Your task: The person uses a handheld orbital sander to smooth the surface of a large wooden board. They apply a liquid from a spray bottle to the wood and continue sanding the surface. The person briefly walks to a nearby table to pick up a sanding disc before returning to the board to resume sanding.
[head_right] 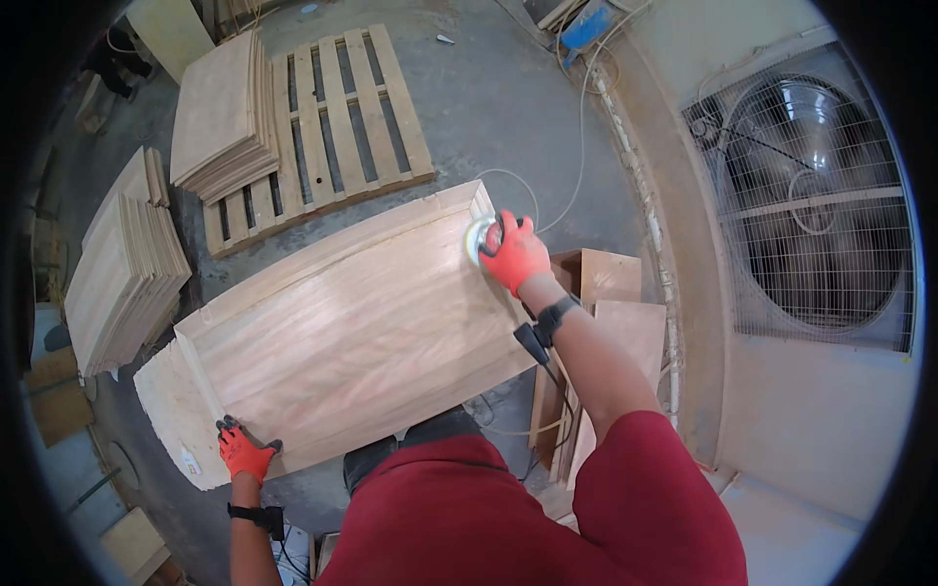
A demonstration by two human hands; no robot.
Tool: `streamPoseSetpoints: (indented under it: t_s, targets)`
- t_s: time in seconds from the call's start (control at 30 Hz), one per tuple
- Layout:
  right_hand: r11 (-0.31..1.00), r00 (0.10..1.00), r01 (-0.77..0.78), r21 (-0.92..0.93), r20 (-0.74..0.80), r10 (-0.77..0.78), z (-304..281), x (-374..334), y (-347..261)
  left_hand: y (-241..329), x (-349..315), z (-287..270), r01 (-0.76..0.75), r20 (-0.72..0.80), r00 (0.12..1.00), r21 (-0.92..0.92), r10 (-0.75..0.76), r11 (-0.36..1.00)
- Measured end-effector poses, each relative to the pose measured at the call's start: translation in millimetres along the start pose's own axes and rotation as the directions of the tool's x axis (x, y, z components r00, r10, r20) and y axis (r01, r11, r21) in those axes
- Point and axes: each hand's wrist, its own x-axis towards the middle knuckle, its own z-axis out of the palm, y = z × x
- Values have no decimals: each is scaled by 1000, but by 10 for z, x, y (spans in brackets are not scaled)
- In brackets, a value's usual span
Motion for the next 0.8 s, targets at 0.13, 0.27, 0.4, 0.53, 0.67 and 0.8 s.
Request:
streamPoseSetpoints:
  t_s: [0.13,0.27,0.4,0.53,0.67,0.8]
  targets:
    - [1000,999,11,15,-53,-10,4,222,40,29,42,35,-33,-40,999,12,33,999]
    - [999,996,8,51,-89,-3,-131,530,-346,-48,86,83,-52,-40,998,14,52,999]
    - [998,998,58,35,-28,-57,33,310,-617,-37,54,97,-17,-58,998,37,20,999]
    - [998,999,39,43,-24,-38,65,356,-559,-138,48,188,-71,-116,991,-42,66,997]
    - [997,996,-25,77,-79,31,-17,586,-663,-50,32,169,-65,-145,988,-44,58,997]
    - [987,996,88,136,-13,-87,184,359,-1345,-87,74,190,-31,-96,995,14,32,999]
